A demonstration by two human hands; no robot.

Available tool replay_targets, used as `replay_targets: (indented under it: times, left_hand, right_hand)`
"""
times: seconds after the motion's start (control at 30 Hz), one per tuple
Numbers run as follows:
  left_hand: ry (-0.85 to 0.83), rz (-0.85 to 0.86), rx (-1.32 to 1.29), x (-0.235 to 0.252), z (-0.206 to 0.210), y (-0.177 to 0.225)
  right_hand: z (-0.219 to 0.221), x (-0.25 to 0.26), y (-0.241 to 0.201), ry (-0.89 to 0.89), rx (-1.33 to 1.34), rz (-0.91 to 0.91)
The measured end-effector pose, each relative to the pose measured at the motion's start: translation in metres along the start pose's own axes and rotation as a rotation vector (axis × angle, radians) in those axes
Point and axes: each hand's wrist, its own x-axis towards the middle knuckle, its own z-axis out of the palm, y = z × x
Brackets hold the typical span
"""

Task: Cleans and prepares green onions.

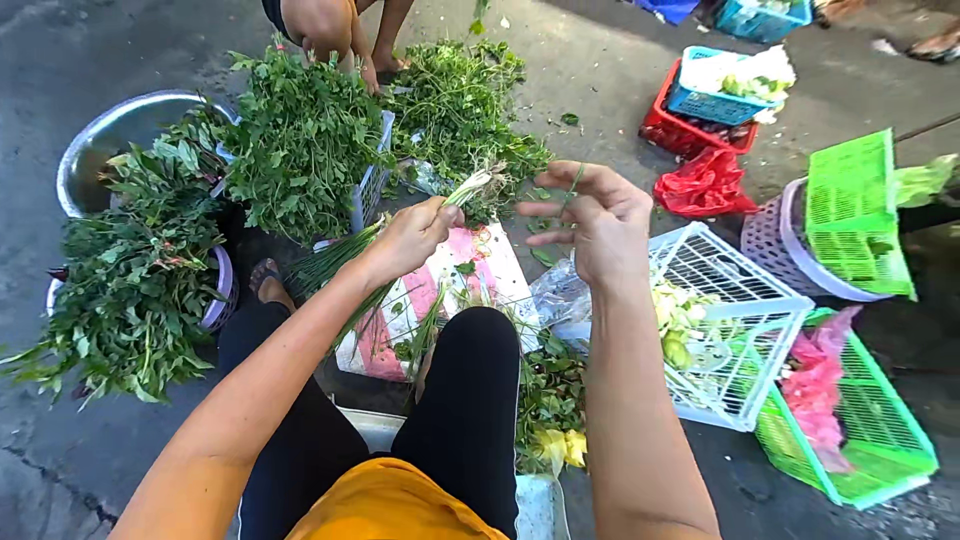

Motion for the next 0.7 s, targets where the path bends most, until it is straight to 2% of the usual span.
replay_targets:
  times: [0.17,0.23,0.3,0.4,0.5,0.6,0.7]
  left_hand:
    - [-0.012,0.163,0.374,0.014,0.005,-0.006]
    - [-0.038,0.217,0.418,0.018,0.009,-0.008]
    - [-0.052,0.261,0.361,0.020,0.006,-0.008]
    - [0.000,0.263,0.284,0.020,-0.001,-0.004]
    - [0.009,0.257,0.334,0.018,-0.004,-0.005]
    - [-0.055,0.207,0.429,0.015,-0.005,-0.005]
    - [-0.107,0.121,0.650,0.013,-0.011,-0.009]
  right_hand:
    - [0.025,-0.010,-0.026,-0.144,-0.546,-0.187]
    - [0.033,0.001,-0.033,-0.191,-0.680,-0.256]
    - [0.035,0.015,-0.032,-0.211,-0.643,-0.218]
    - [0.031,0.022,-0.027,-0.242,-0.248,0.002]
    - [0.037,0.014,-0.013,-0.220,0.027,0.072]
    - [0.036,0.009,-0.005,-0.214,-0.093,0.072]
    - [0.013,0.004,0.001,-0.223,-0.591,0.043]
